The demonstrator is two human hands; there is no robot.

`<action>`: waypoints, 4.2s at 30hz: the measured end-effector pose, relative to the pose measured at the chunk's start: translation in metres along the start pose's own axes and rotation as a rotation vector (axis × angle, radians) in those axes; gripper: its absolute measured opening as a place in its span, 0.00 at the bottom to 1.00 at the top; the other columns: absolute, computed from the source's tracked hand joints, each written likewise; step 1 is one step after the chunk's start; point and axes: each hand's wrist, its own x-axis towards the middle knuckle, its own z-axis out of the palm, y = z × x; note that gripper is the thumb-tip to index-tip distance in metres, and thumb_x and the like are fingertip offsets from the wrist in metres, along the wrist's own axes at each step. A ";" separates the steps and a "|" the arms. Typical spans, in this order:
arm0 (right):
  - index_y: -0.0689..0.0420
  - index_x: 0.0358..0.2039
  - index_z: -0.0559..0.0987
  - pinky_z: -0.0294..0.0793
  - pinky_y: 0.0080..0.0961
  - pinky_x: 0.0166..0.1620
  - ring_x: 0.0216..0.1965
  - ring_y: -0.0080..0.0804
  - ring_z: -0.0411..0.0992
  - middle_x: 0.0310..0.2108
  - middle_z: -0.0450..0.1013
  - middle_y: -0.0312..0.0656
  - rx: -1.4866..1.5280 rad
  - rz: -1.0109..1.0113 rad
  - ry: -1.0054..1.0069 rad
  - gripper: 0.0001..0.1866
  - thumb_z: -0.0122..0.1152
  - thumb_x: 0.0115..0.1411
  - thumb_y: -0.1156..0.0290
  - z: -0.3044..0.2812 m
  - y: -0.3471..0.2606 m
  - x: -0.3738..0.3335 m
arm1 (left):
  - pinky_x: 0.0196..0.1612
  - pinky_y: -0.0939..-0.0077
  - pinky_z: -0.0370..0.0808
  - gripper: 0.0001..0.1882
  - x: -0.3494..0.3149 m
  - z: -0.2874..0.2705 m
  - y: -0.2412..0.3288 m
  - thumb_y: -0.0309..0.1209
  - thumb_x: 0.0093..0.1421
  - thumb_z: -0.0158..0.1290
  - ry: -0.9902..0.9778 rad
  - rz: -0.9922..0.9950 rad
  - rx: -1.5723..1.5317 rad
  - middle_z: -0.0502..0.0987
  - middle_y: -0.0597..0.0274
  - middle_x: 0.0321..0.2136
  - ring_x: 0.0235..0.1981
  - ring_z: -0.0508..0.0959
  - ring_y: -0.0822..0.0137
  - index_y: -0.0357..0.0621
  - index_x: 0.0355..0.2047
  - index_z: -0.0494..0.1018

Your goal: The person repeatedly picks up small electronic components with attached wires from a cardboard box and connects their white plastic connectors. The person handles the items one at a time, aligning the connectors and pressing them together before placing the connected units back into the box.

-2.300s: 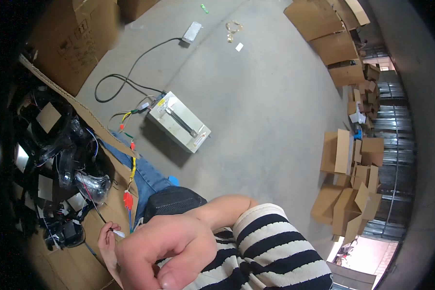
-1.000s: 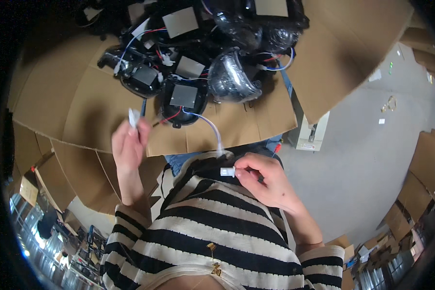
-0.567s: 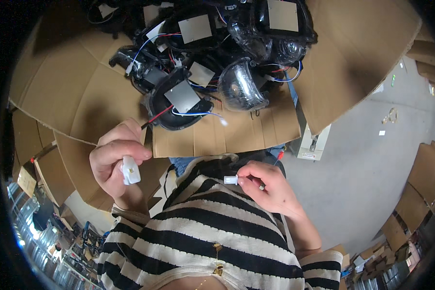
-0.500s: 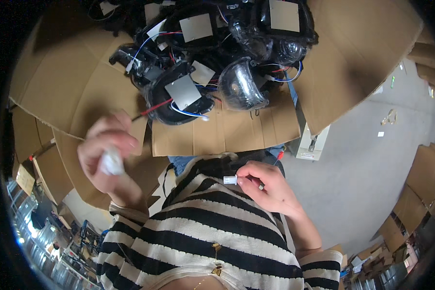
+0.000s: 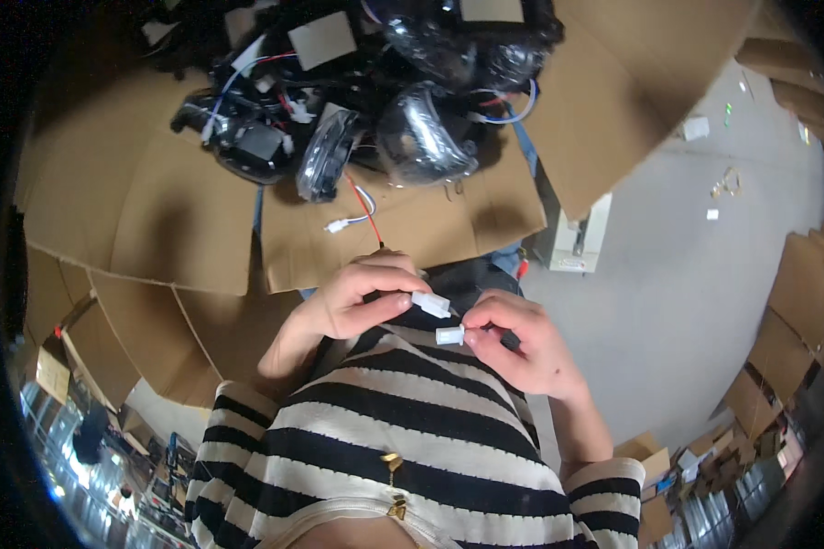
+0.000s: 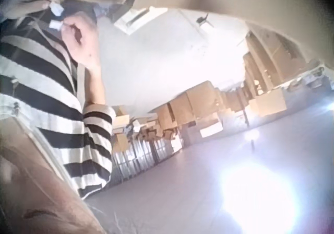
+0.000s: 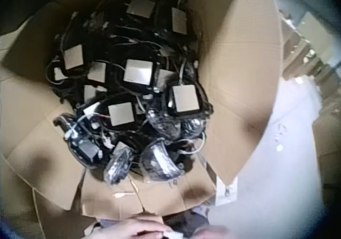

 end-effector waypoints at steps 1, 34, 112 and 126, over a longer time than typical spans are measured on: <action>0.63 0.25 0.70 0.59 0.16 0.21 0.19 0.23 0.61 0.20 0.64 0.38 0.003 0.007 0.034 0.03 0.52 0.47 0.80 -0.003 -0.001 -0.003 | 0.28 0.77 0.61 0.09 0.003 0.004 -0.007 0.20 0.50 0.44 0.003 0.004 -0.077 0.67 0.59 0.23 0.25 0.66 0.65 0.34 0.33 0.70; 0.63 0.20 0.70 0.58 0.20 0.19 0.15 0.28 0.61 0.16 0.64 0.40 -0.252 0.140 0.196 0.02 0.53 0.44 0.79 -0.002 0.007 0.006 | 0.28 0.75 0.66 0.05 -0.003 -0.001 -0.024 0.21 0.47 0.48 0.120 -0.028 0.231 0.67 0.61 0.21 0.24 0.69 0.65 0.40 0.27 0.68; 0.62 0.23 0.70 0.61 0.22 0.21 0.16 0.29 0.63 0.17 0.64 0.42 -0.156 0.149 0.059 0.04 0.51 0.47 0.76 0.015 0.026 0.021 | 0.36 0.81 0.65 0.13 -0.006 -0.017 -0.056 0.24 0.49 0.50 0.049 -0.290 -0.035 0.72 0.63 0.30 0.31 0.71 0.71 0.41 0.37 0.71; 0.62 0.22 0.70 0.64 0.23 0.23 0.17 0.31 0.66 0.17 0.66 0.43 -0.258 0.235 0.223 0.04 0.52 0.47 0.75 0.036 0.028 0.029 | 0.31 0.75 0.64 0.15 -0.004 -0.010 -0.034 0.24 0.42 0.55 0.075 0.048 0.425 0.69 0.64 0.21 0.24 0.69 0.64 0.44 0.35 0.73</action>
